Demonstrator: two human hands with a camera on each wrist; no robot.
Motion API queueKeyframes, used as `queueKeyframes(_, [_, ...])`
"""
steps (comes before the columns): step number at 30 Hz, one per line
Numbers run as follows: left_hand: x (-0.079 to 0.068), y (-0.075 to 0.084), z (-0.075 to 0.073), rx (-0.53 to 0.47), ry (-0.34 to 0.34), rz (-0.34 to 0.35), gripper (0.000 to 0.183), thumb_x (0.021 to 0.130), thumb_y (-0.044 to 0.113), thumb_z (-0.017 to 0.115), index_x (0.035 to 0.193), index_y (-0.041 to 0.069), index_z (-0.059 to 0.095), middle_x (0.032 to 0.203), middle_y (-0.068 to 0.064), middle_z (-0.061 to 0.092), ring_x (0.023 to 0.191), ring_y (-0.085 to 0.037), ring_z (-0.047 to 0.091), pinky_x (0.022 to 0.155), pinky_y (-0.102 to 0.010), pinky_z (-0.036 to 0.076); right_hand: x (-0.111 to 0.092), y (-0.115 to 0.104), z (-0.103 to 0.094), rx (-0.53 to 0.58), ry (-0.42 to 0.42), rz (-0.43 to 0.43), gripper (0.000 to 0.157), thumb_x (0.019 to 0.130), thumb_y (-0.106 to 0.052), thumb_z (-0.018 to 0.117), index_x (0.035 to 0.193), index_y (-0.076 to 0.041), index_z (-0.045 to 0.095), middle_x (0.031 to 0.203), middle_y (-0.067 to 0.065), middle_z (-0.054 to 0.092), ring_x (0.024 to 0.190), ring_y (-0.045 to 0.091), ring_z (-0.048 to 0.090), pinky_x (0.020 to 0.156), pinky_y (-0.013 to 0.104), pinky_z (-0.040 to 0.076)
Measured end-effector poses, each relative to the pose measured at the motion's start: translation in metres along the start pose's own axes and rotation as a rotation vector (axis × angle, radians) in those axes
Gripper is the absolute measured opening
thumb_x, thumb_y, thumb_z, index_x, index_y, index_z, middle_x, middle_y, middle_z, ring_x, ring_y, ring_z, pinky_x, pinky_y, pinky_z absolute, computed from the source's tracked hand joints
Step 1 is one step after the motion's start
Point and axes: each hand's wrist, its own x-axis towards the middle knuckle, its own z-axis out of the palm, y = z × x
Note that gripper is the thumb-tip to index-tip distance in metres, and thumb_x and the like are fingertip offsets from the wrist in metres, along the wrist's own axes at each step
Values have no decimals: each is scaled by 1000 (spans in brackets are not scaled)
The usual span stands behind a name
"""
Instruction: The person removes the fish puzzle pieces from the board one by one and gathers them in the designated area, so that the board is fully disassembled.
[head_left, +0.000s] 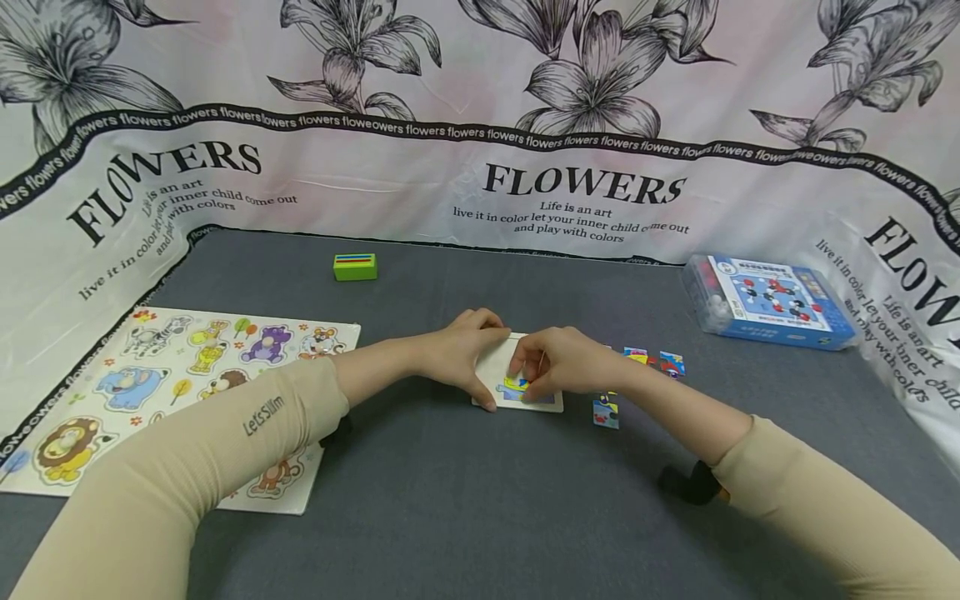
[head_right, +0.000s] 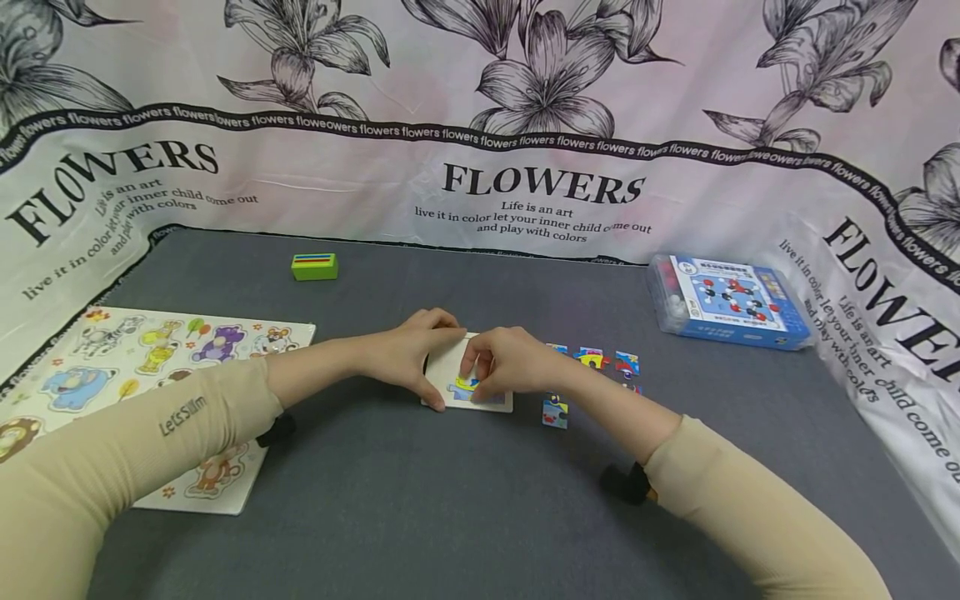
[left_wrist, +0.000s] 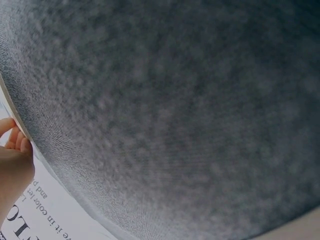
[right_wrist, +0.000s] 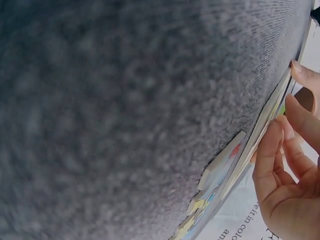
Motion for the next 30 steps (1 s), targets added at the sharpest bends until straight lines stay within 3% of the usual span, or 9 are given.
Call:
queueKeyframes(18, [0,1,-1,-5,-4,-6,108,70,45,88,154,8,31,149,-10,32,132,-26,30,106,-39,37,2,5,5,-13,-3,-40,28,78,-14,83,102,-14,68,85,0,66,74,9,62,68,26,52])
queueKeyframes(30, [1,-2,1,-15,5,-4,108,70,45,88,154,8,31,149,-11,32,132,-26,29,107,-40,37,2,5,7,-8,-10,-13,28,80,-16,82,103,-15,66,89,2,65,76,10,62,71,27,51])
